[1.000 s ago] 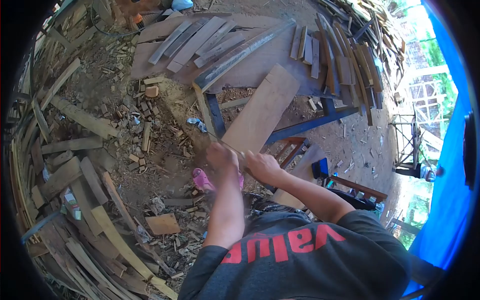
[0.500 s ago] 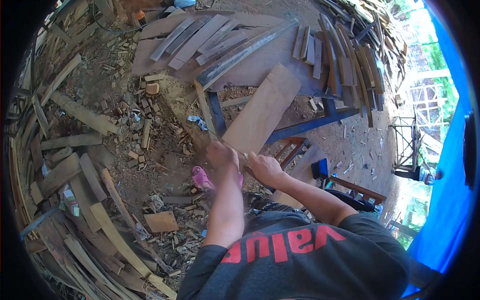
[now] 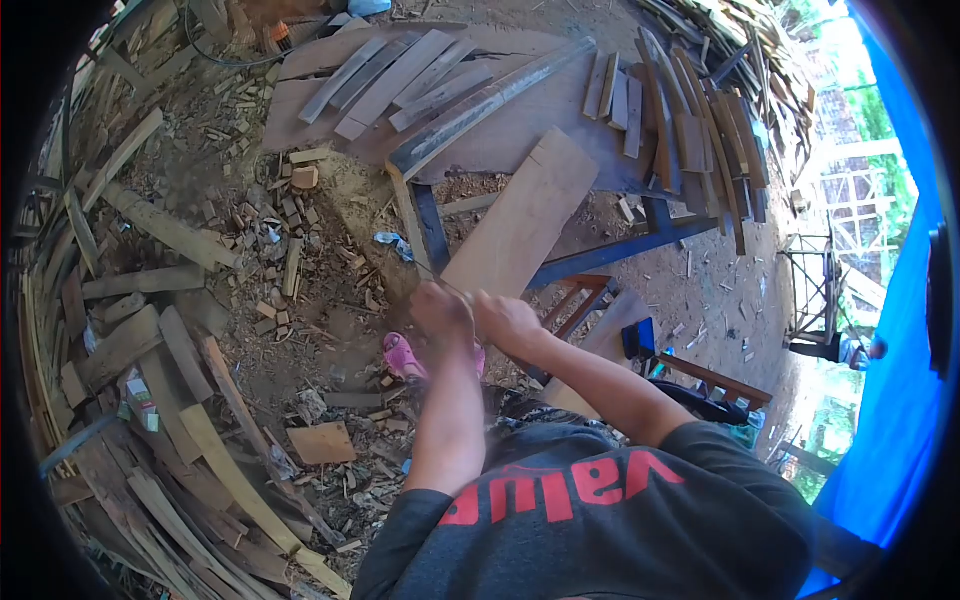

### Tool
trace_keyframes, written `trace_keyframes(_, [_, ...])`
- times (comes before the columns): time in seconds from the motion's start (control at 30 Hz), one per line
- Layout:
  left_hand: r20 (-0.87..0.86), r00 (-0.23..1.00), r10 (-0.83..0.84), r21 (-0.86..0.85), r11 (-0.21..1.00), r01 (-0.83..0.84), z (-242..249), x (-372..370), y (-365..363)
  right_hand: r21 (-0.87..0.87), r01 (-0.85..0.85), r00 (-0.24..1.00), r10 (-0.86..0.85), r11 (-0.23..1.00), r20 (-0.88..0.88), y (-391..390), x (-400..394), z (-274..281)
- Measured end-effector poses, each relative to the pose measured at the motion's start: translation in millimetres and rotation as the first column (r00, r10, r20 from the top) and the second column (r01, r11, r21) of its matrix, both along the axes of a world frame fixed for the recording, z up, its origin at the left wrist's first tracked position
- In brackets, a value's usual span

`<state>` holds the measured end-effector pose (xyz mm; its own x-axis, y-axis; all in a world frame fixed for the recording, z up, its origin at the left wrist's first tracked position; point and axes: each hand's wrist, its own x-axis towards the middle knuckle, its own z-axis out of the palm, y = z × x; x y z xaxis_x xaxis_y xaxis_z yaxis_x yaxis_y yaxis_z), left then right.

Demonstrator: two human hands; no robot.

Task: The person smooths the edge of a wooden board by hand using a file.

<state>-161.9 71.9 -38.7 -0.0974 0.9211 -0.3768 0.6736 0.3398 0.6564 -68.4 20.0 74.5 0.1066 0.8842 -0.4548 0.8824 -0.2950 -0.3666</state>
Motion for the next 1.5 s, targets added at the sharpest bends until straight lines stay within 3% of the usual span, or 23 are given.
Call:
trace_keyframes(0.03, [0.048, 0.998, -0.049, 0.007, 0.999, 0.049, 4.4, -2.5, 2.3, 0.043, -0.013, 1.000, 0.013, 0.999, 0.000, 14.1, -4.6, -8.2])
trace_keyframes(0.13, [-0.027, 1.000, 0.005, -0.021, 1.000, -0.006, 47.2, -0.3, 3.3, 0.000, -0.013, 1.000, 0.013, 1.000, 0.015, 9.9, -2.1, 9.4])
trace_keyframes(0.27, [0.069, 0.980, 0.185, -0.077, 0.981, -0.180, 27.2, 6.4, 4.2, -0.016, 0.014, 1.000, -0.014, 1.000, 0.001, -32.7, 7.7, 45.6])
trace_keyframes(0.37, [0.055, 0.985, 0.162, -0.078, 0.984, -0.157, 20.2, 4.2, 4.7, -0.058, 0.041, 0.999, -0.040, 0.997, 0.028, -19.4, 3.4, 32.4])
trace_keyframes(0.47, [0.131, 0.988, 0.086, -0.058, 0.995, -0.079, 31.4, -0.3, 7.0, 0.053, -0.004, 1.000, 0.005, 0.999, -0.009, 12.2, -2.5, -2.1])
trace_keyframes(0.57, [0.079, 0.994, 0.069, 0.000, 0.998, -0.069, 25.6, 3.3, 6.0, -0.015, -0.003, 1.000, 0.004, 1.000, 0.022, 0.6, 0.1, 19.9])
trace_keyframes(0.63, [0.072, 0.985, 0.156, -0.044, 0.987, -0.153, 25.7, 5.2, 4.5, -0.017, 0.016, 1.000, -0.016, 1.000, -0.002, -27.6, 2.0, 42.1])
trace_keyframes(0.77, [0.015, 0.993, 0.120, -0.044, 0.992, -0.119, 26.8, 3.2, 5.2, -0.085, 0.062, 0.998, -0.060, 0.994, 0.028, -20.0, -3.3, 33.2])
trace_keyframes(0.87, [0.112, 0.987, 0.111, -0.060, 0.993, -0.105, 30.0, 3.1, 5.9, -0.034, 0.067, 0.998, -0.067, 0.997, -0.001, 9.1, -6.1, 10.1])
trace_keyframes(0.93, [0.113, 0.981, 0.156, -0.063, 0.987, -0.150, 31.1, 1.5, 4.9, 0.003, -0.026, 0.999, 0.026, 1.000, 0.030, 14.3, -8.3, 13.9])
trace_keyframes(1.07, [0.054, 0.986, 0.156, -0.030, 0.988, -0.154, 28.8, 8.3, 1.5, -0.003, 0.008, 1.000, -0.008, 1.000, 0.007, -31.5, 3.1, 47.5])
trace_keyframes(1.13, [0.070, 0.980, 0.186, -0.051, 0.982, -0.183, 37.9, 6.7, 4.5, -0.067, 0.033, 0.999, -0.031, 0.997, 0.031, -36.2, 2.2, 47.4])
trace_keyframes(1.27, [0.138, 0.974, 0.180, -0.046, 0.984, -0.175, 27.1, 5.9, 4.4, -0.031, 0.061, 0.998, -0.061, 0.998, -0.011, -2.6, -4.2, 12.7])
trace_keyframes(1.37, [0.100, 0.989, 0.106, 0.034, 0.993, -0.110, 27.0, 3.8, 1.5, -0.040, 0.011, 1.000, -0.012, 0.999, -0.016, -1.1, -4.6, 17.2])
trace_keyframes(1.43, [0.112, 0.957, 0.268, 0.002, 0.963, -0.270, 25.2, 10.7, 3.6, 0.011, 0.024, 1.000, -0.024, 1.000, -0.011, -25.8, -0.1, 38.7])
trace_keyframes(1.5, [0.111, 0.955, 0.274, 0.015, 0.961, -0.277, 23.0, 12.7, 4.6, 0.011, 0.019, 1.000, -0.019, 1.000, 0.011, -36.5, 3.2, 36.0])
